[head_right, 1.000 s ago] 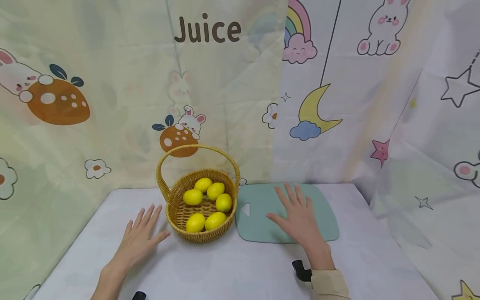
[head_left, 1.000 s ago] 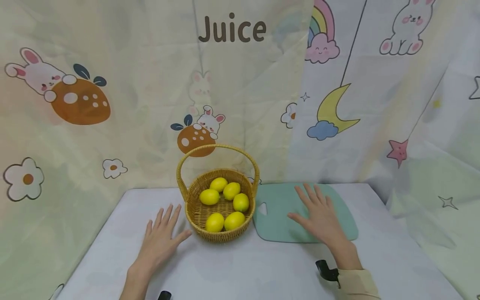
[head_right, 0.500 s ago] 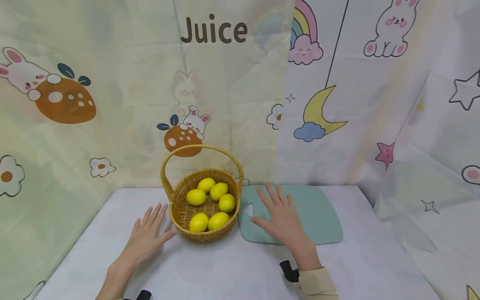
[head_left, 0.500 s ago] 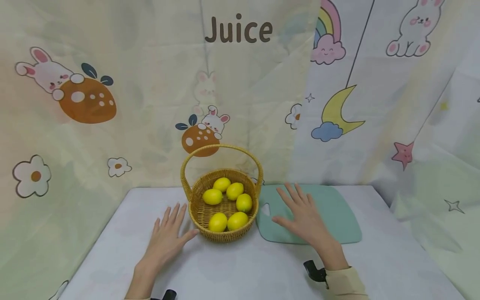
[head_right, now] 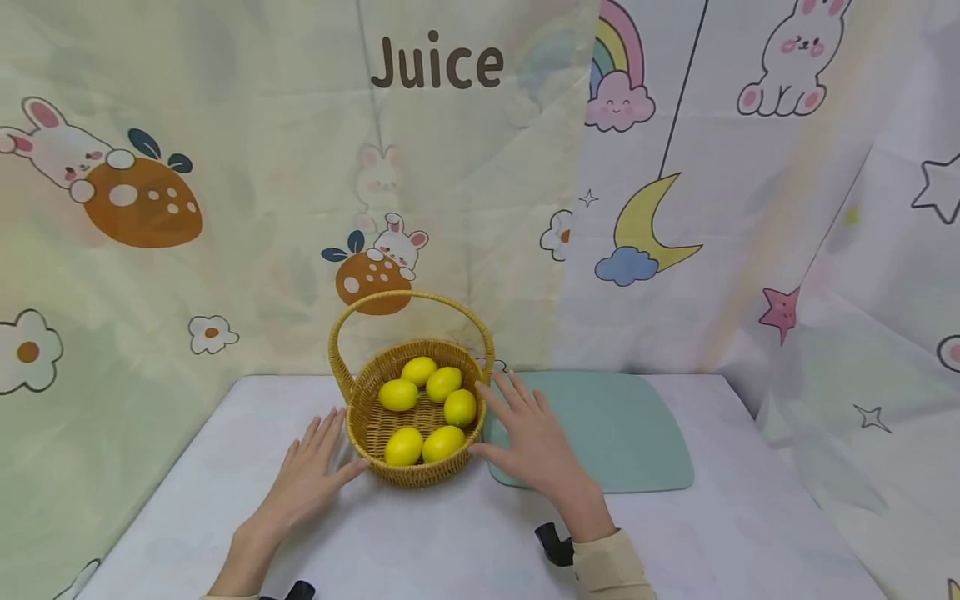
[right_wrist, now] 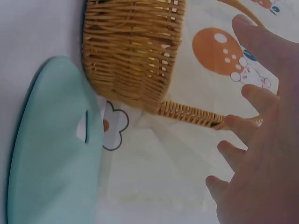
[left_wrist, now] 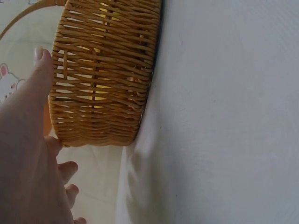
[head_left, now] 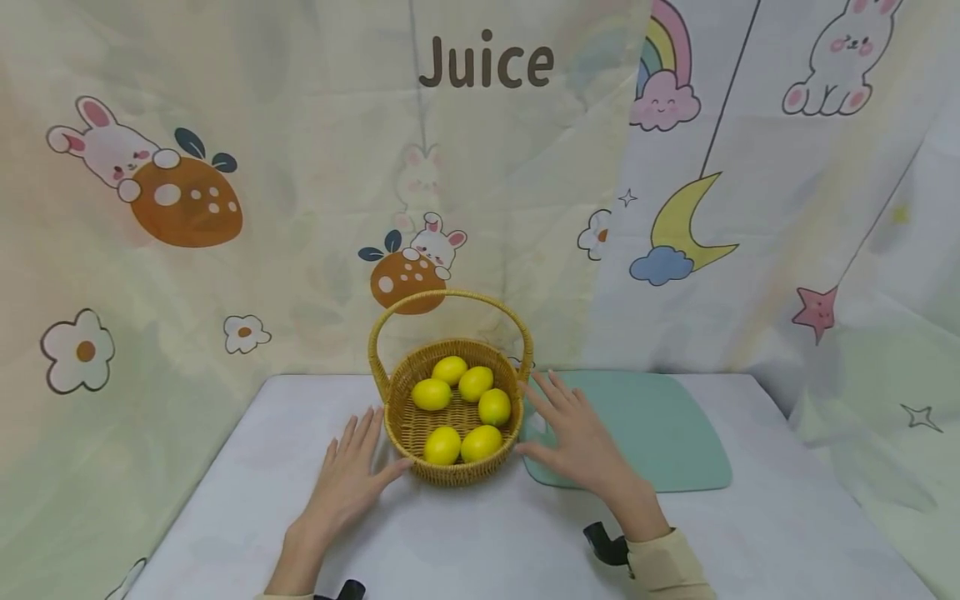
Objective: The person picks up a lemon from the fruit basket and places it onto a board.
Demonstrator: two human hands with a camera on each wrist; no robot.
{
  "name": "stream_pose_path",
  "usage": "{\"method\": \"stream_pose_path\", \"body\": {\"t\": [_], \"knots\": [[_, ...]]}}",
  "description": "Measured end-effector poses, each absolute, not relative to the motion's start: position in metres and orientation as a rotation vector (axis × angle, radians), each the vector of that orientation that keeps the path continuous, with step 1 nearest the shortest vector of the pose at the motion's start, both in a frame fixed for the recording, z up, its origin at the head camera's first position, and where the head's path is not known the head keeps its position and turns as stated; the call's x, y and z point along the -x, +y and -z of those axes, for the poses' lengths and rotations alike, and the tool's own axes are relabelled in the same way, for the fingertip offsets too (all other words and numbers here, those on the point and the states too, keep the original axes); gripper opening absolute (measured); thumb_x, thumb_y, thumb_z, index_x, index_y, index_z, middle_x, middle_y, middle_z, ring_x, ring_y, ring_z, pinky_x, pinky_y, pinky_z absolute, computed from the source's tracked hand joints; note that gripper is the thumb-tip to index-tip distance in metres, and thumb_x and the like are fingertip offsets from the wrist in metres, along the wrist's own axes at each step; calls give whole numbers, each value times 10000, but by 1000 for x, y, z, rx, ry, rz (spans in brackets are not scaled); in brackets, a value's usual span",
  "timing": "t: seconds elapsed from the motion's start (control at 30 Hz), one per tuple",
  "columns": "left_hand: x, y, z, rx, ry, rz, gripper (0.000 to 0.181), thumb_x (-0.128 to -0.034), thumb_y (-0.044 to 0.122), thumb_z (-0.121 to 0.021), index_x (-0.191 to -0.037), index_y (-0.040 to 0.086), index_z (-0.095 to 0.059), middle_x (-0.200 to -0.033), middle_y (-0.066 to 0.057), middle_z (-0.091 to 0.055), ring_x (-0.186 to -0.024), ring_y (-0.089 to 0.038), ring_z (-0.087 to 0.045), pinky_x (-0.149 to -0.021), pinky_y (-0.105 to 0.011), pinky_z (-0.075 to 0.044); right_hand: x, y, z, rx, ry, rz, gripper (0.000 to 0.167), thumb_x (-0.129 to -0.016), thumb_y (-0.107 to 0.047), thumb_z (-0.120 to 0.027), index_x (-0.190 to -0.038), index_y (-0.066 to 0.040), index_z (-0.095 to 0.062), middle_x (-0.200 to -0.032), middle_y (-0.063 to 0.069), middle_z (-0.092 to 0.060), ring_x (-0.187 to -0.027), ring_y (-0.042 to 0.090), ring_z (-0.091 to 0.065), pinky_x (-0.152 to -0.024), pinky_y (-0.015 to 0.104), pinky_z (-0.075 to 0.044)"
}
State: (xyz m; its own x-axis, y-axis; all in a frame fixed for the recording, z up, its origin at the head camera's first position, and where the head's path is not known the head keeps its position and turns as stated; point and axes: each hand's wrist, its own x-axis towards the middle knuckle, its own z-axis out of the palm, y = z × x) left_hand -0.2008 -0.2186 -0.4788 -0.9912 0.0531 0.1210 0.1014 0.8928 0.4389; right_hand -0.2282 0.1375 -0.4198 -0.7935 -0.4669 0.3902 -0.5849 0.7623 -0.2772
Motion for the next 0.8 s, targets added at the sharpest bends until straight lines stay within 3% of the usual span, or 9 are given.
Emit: {"method": "stream_pose_path", "body": {"t": [0.3, 0.5, 0.8], "knots": [[205, -216, 483, 101, -2951, 777, 1030, -879, 755, -494, -1617, 177, -68, -1689, -64, -76, -1555, -377, -55, -1207, -677, -65, 229, 118, 417, -892, -2684, -691, 832, -856, -495, -735, -1558, -289, -340, -1643, 34, -289, -1511, 327, -282, -1180, 618, -290], [207, -215, 485, 70, -2970, 871, 1055, -865, 767, -504, -1616, 213, -13, -1690, -82, -79, -1558, -365, -48, -1216, -663, -54, 230, 103, 421, -904, -2762, -714, 767, -875, -458, -732, -1539, -311, -378, -1633, 9, -308, -1483, 310, -335, -1164, 587, -336], [209, -213, 485, 59, -2947, 1029, 1072, -846, 753, -554, -1612, 262, 13, -1685, -94, -118, -1556, -360, -79, -1235, -628, -62, 233, 91, 426, -920, -2840, -837, 619, -928, -427, -677, -1491, -273, -472, -1554, 34, -446, -1435, 311, -421, -1144, 659, -313]]}}
